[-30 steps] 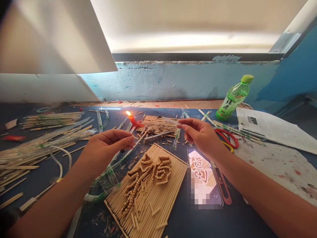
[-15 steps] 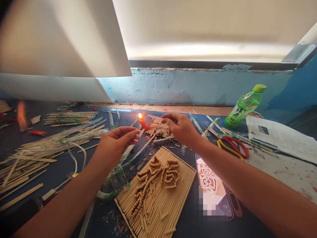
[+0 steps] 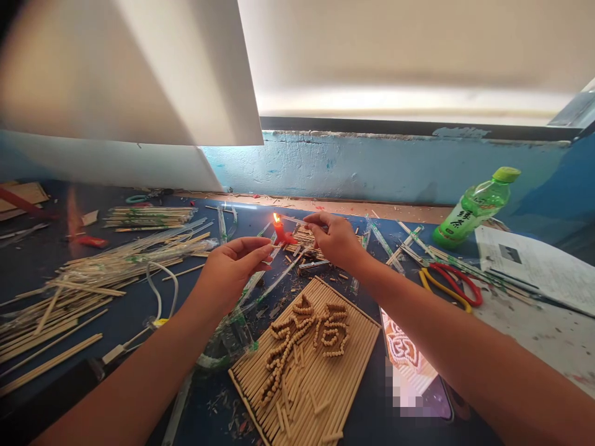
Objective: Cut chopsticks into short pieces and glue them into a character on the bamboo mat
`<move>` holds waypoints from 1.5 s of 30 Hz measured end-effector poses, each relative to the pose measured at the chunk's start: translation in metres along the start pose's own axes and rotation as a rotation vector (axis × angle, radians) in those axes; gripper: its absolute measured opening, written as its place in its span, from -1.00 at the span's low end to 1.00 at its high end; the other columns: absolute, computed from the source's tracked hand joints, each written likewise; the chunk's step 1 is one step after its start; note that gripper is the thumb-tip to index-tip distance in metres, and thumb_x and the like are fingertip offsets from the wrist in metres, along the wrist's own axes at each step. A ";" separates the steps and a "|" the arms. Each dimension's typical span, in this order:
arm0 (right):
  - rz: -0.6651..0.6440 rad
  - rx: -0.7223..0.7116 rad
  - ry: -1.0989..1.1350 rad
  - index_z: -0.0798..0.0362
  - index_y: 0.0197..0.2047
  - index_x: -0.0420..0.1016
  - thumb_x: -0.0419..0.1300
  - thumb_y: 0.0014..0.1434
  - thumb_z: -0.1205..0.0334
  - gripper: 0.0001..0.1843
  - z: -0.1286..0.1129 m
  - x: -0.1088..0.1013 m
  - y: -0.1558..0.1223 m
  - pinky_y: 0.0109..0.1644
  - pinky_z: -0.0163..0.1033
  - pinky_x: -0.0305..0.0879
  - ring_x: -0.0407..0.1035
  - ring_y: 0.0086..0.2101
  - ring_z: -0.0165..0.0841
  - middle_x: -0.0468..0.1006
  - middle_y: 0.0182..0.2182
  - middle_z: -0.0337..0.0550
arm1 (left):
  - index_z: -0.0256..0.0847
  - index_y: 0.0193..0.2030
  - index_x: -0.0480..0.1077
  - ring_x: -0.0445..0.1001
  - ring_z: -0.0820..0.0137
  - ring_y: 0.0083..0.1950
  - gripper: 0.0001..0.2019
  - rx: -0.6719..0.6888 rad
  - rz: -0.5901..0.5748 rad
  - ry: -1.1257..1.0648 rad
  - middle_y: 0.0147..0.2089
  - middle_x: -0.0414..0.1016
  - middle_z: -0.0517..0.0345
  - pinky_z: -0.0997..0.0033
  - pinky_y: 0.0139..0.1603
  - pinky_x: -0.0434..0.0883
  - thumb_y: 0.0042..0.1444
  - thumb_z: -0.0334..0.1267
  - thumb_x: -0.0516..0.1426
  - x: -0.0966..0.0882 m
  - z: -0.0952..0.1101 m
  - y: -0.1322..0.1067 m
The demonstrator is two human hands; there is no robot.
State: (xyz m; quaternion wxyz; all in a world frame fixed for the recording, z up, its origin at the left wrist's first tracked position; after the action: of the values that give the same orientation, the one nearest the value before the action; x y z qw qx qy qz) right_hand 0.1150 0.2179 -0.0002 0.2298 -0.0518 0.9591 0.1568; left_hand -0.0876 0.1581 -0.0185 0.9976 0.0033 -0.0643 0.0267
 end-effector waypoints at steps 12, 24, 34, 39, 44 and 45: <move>-0.025 0.063 0.126 0.07 -0.03 0.57 0.19 0.26 0.15 -0.72 0.009 0.004 0.004 -0.49 -0.24 0.20 0.32 -0.57 -0.46 0.61 -0.29 -0.06 | -0.26 -0.25 0.58 0.51 0.40 -0.35 -0.70 0.011 0.035 0.001 -0.34 0.58 0.09 0.42 -0.36 0.54 0.00 -0.07 0.39 -0.007 -0.004 0.005; -0.060 0.228 0.348 0.03 -0.12 0.59 0.26 0.22 0.10 -0.77 0.024 0.005 0.001 -0.62 -0.30 0.08 0.28 -0.61 -0.50 0.66 -0.19 -0.01 | -0.27 -0.31 0.56 0.44 0.42 -0.42 -0.69 0.035 0.106 0.023 -0.40 0.51 0.13 0.42 -0.41 0.47 -0.04 -0.05 0.39 -0.012 0.002 0.006; -0.091 0.353 0.472 0.03 -0.13 0.57 0.27 0.22 -0.05 -0.67 0.025 -0.021 -0.061 -0.61 -0.35 0.09 0.25 -0.62 -0.52 0.62 -0.38 -0.16 | -0.22 -0.25 0.59 0.35 0.47 -0.52 -0.72 0.105 0.110 0.177 -0.50 0.49 0.21 0.48 -0.49 0.28 0.02 -0.04 0.37 -0.008 0.015 -0.002; -0.108 0.254 0.376 0.04 -0.06 0.57 0.23 0.29 -0.01 -0.68 0.010 -0.029 -0.080 -0.59 -0.33 0.11 0.25 -0.61 -0.52 0.62 -0.34 -0.13 | -0.21 -0.24 0.59 0.30 0.48 -0.53 -0.70 0.104 0.089 0.235 -0.52 0.45 0.23 0.48 -0.53 0.21 0.05 -0.01 0.34 -0.001 0.015 -0.008; -0.134 0.205 0.338 0.03 -0.03 0.57 0.20 0.31 0.02 -0.69 0.002 -0.027 -0.087 -0.57 -0.30 0.14 0.27 -0.59 -0.48 0.64 -0.31 -0.09 | -0.21 -0.23 0.59 0.32 0.45 -0.52 -0.70 0.106 0.082 0.265 -0.51 0.45 0.22 0.46 -0.51 0.23 0.05 -0.01 0.33 0.003 0.014 -0.010; -0.136 0.203 0.336 0.02 -0.03 0.57 0.20 0.31 0.02 -0.70 0.002 -0.027 -0.087 -0.57 -0.29 0.14 0.27 -0.59 -0.48 0.64 -0.31 -0.09 | -0.20 -0.23 0.59 0.31 0.45 -0.52 -0.70 0.107 0.085 0.266 -0.51 0.45 0.23 0.46 -0.52 0.23 0.05 -0.01 0.33 0.003 0.014 -0.010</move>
State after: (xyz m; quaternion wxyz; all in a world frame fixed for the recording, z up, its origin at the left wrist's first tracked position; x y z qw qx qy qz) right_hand 0.1547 0.1371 -0.0134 0.0808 -0.1186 0.9891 0.0327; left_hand -0.0862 0.1484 -0.0043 0.9937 0.0501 0.0699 0.0724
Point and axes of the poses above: each hand's wrist, its own y-axis towards the middle knuckle, its own x-axis out of the palm, z = x × y, the point moved 9 cm from there along y, towards the middle knuckle
